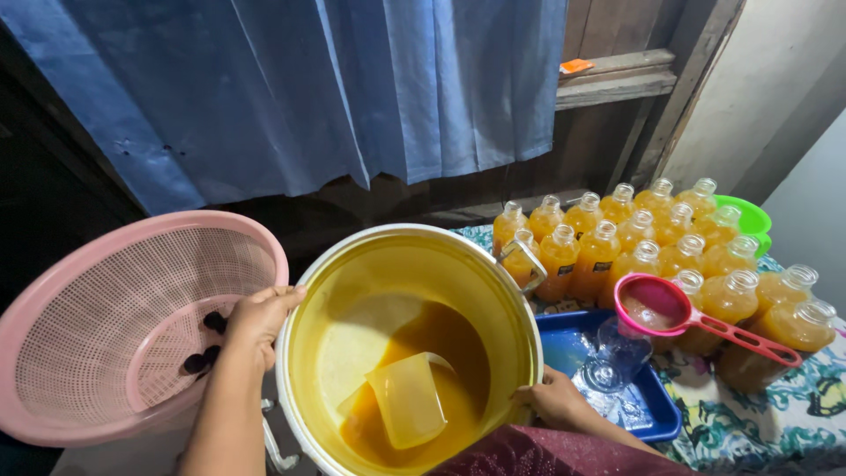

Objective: The person pours an orange liquid from a large bucket into several clear plastic bottles using a pink funnel and a yellow measuring cup. The person places the filled bottles on a table alongside other filled bottles.

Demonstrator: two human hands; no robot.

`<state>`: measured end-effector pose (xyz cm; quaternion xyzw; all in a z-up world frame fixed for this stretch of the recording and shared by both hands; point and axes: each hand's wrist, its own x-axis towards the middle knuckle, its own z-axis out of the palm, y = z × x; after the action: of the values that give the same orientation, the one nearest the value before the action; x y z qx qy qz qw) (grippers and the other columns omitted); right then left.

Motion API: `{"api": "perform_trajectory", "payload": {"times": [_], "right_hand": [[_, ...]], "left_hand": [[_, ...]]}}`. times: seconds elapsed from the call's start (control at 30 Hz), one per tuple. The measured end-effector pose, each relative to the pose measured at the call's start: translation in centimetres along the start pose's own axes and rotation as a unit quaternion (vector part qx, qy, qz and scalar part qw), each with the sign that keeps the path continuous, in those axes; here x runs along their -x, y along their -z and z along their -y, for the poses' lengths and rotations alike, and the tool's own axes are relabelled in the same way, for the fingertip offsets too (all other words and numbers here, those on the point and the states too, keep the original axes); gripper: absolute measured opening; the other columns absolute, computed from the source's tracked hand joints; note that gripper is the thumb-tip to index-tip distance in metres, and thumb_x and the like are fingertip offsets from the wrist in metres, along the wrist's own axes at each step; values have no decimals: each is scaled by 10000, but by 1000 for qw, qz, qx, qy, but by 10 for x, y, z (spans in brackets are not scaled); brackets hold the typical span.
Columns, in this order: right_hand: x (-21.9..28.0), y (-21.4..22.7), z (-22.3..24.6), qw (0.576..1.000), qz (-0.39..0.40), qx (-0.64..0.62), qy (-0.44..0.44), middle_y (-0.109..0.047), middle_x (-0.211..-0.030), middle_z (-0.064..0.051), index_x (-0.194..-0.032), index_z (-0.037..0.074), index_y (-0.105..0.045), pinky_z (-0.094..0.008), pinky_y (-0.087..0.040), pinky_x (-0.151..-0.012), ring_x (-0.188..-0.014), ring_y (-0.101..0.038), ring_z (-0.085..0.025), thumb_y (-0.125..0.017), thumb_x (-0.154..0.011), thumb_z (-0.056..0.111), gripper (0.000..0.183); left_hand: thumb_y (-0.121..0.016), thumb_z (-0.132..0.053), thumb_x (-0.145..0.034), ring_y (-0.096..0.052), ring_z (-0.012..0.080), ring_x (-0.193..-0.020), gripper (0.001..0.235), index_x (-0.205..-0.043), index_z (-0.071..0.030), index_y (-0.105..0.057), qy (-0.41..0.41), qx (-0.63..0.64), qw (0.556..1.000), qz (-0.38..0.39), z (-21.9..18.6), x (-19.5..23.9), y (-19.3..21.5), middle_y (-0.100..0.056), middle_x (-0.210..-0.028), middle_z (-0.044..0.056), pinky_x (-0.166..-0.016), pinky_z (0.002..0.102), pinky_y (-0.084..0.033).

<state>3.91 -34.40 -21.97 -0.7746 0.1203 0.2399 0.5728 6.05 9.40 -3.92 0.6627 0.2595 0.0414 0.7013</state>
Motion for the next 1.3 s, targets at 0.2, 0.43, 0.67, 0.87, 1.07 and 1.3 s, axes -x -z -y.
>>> {"api": "perform_trajectory", "payload": {"times": [0.2, 0.43, 0.67, 0.87, 1.07, 1.3], "right_hand": [[8, -6, 0, 997, 13, 62, -52, -790, -1014, -124, -1171, 73, -731, -345, -593, -833, -890, -755, -220, -724, -857, 161, 326], [-5, -30, -8, 995, 83, -41, -29, -770, -1027, -137, -1163, 7, -701, -337, -586, -850, -918, -737, -230, -729, -875, 97, 303], [-15, -44, 2, 990, 133, -45, -29, -746, -1101, -169, -1248, 5, -639, -375, -599, -961, -991, -739, -256, -683, -913, 95, 349], [-11, -49, 19, 974, 151, -163, -44, -738, -1120, -210, -1256, -12, -618, -439, -592, -990, -1036, -725, -325, -663, -869, 0, 390], [-8, -47, 29, 989, 142, -37, 18, -752, -1157, -144, -1280, 31, -655, -352, -539, -1014, -1075, -703, -228, -699, -890, 44, 392], [-2, -47, 40, 985, 156, -76, 4, -746, -1172, -120, -1302, 54, -641, -350, -549, -987, -1057, -696, -209, -702, -891, 45, 416]], "left_hand": [[-737, -90, -890, -651, 166, -657, 119, -940, 10, -699, -38, -8, 999, -31, -8, 11, -6, -717, -819, 91, -598, 318, -544], [-738, -70, -876, -630, 161, -628, 75, -856, -6, -706, -69, -69, 991, -87, -34, 42, -6, -708, -770, 87, -575, 316, -517], [-707, -109, -813, -634, 208, -610, 134, -807, 25, -698, -71, -136, 981, -123, -45, 63, 12, -708, -745, 127, -576, 349, -521], [-761, -224, -806, -697, 293, -794, 227, -893, -21, -710, -70, -384, 904, -176, -65, 63, 9, -735, -870, 155, -761, 419, -546], [-810, -205, -733, -586, 363, -1120, 374, -1059, -51, -715, -409, -494, 730, -237, -60, 50, -60, -645, -1143, 204, -987, 519, -414], [-751, -147, -781, -495, 389, -1300, 187, -940, -57, -709, -558, -425, 700, -133, -25, 79, -111, -607, -1256, 201, -1148, 508, -371]]}}
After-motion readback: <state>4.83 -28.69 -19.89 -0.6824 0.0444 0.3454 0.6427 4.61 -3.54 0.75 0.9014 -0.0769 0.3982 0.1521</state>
